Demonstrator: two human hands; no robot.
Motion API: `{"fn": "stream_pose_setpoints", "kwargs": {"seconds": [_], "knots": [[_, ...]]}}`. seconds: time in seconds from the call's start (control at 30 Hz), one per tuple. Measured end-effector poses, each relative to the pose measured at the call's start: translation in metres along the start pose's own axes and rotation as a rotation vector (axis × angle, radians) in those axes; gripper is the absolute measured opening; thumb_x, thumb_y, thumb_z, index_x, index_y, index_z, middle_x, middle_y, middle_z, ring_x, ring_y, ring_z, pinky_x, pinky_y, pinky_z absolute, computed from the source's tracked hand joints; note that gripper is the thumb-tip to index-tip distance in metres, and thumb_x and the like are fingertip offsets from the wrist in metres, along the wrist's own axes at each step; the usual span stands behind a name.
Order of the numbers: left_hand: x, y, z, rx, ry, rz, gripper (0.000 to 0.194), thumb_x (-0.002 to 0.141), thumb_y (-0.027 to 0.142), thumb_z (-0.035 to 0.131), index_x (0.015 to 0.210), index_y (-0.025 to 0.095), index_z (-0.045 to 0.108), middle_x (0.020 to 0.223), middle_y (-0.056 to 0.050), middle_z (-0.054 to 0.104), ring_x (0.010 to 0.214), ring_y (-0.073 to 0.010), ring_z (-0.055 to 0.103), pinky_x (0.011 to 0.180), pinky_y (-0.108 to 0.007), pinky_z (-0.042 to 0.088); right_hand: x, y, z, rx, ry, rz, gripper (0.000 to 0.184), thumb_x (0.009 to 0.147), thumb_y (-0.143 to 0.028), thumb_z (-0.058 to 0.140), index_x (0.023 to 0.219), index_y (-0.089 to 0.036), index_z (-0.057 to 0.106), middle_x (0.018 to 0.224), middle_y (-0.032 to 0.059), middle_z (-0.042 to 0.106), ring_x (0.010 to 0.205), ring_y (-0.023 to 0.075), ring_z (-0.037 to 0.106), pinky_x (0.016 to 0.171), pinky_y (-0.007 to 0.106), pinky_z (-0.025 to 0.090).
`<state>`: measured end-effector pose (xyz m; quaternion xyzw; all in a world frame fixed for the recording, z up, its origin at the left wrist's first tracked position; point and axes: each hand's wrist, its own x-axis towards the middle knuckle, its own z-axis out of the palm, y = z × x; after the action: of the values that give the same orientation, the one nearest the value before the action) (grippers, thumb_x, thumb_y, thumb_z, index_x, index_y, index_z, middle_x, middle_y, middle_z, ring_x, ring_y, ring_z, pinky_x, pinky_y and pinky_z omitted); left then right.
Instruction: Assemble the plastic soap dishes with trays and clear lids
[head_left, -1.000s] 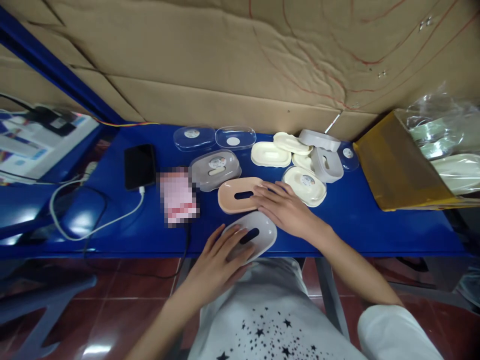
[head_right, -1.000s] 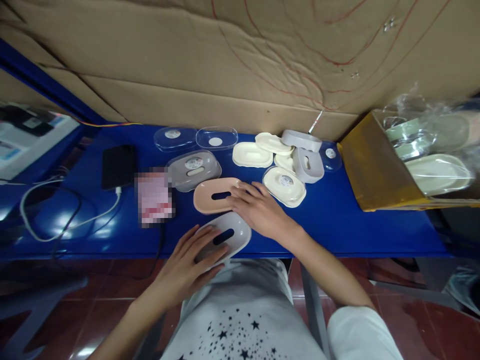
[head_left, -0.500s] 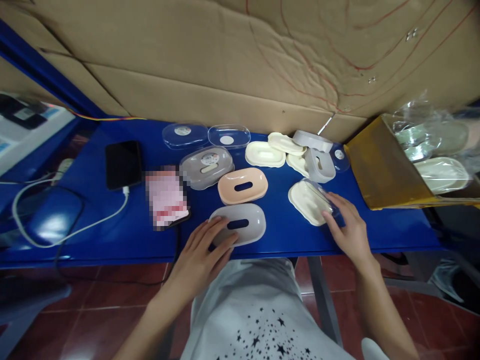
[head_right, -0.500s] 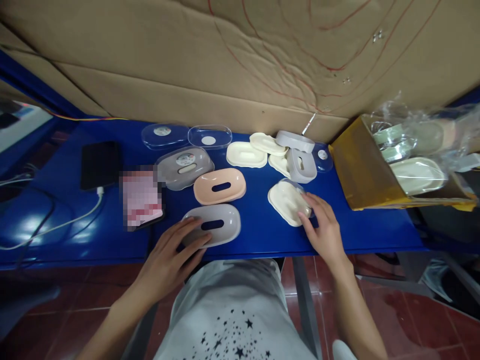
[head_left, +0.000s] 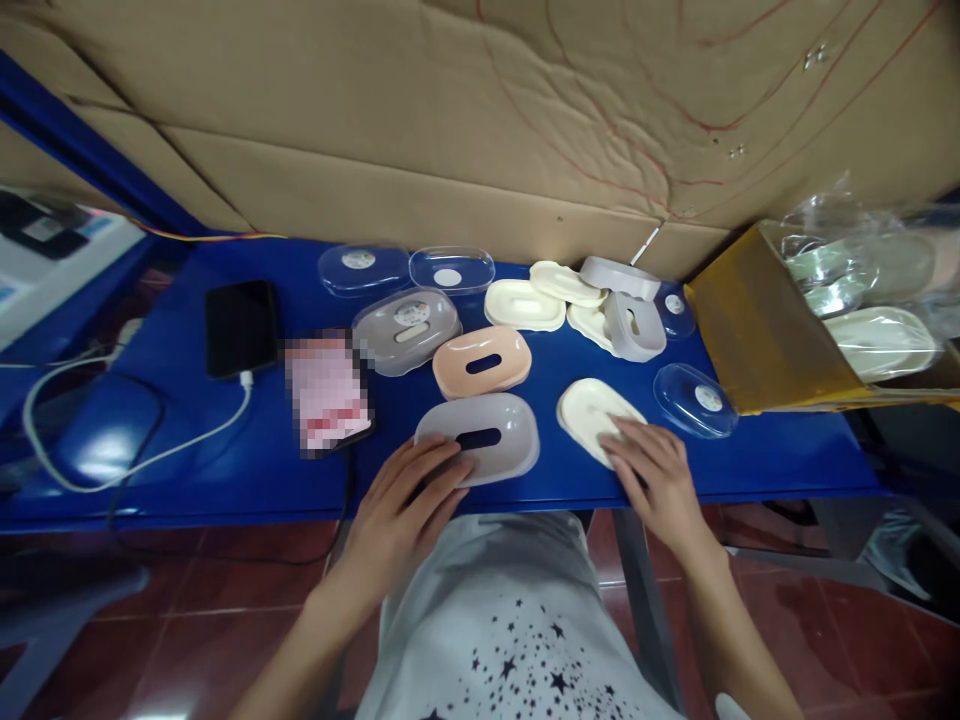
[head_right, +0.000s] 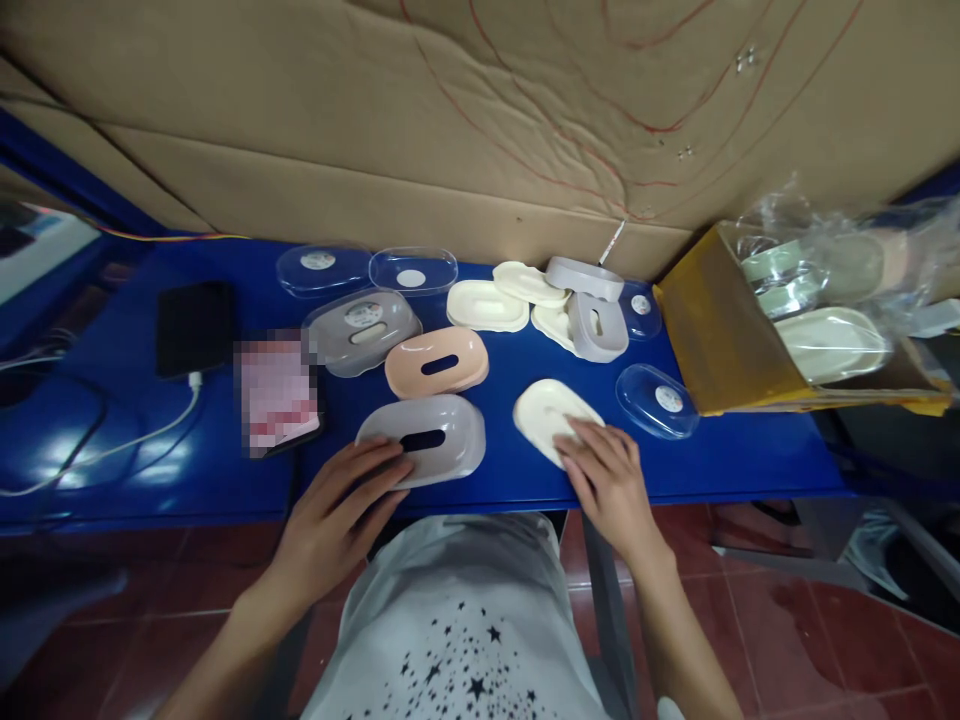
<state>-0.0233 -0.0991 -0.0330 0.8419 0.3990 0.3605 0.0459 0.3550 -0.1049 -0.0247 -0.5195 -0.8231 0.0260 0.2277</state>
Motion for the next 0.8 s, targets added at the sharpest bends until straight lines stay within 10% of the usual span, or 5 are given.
{"fn": "stream_pose_setpoints", "kwargs": {"seconds": [0.47, 0.8], "knots": [[0.033, 0.017, 0.018, 0.003, -0.049, 0.154, 0.031, 0.105, 0.007, 0.065, 0.134, 0.017, 0.068, 0.133, -0.011, 0.077, 0.135, -0.0283, 0.069, 0.120, -0.055, 0.057, 0.019, -0.029, 0.016, 0.268, 0.026, -0.063, 0.073, 0.110, -0.043, 0.064, 0.175, -0.036, 0.031, 0.180, 0.0115, 0.037, 0.164, 0.0348, 0.043, 0.122, 0.059, 0.054], [0.036, 0.013, 0.022, 0.035, -0.179, 0.177, 0.027, 0.109, 0.013, 0.064, 0.134, 0.018, 0.068, 0.135, -0.011, 0.076, 0.136, -0.0281, 0.069, 0.120, -0.053, 0.057, 0.026, -0.029, 0.016, 0.156, -0.071, -0.198, 0.052, 0.108, -0.023, 0.065, 0.158, -0.032, 0.057, 0.170, 0.0114, 0.054, 0.159, 0.0336, 0.051, 0.122, 0.060, 0.056]]}}
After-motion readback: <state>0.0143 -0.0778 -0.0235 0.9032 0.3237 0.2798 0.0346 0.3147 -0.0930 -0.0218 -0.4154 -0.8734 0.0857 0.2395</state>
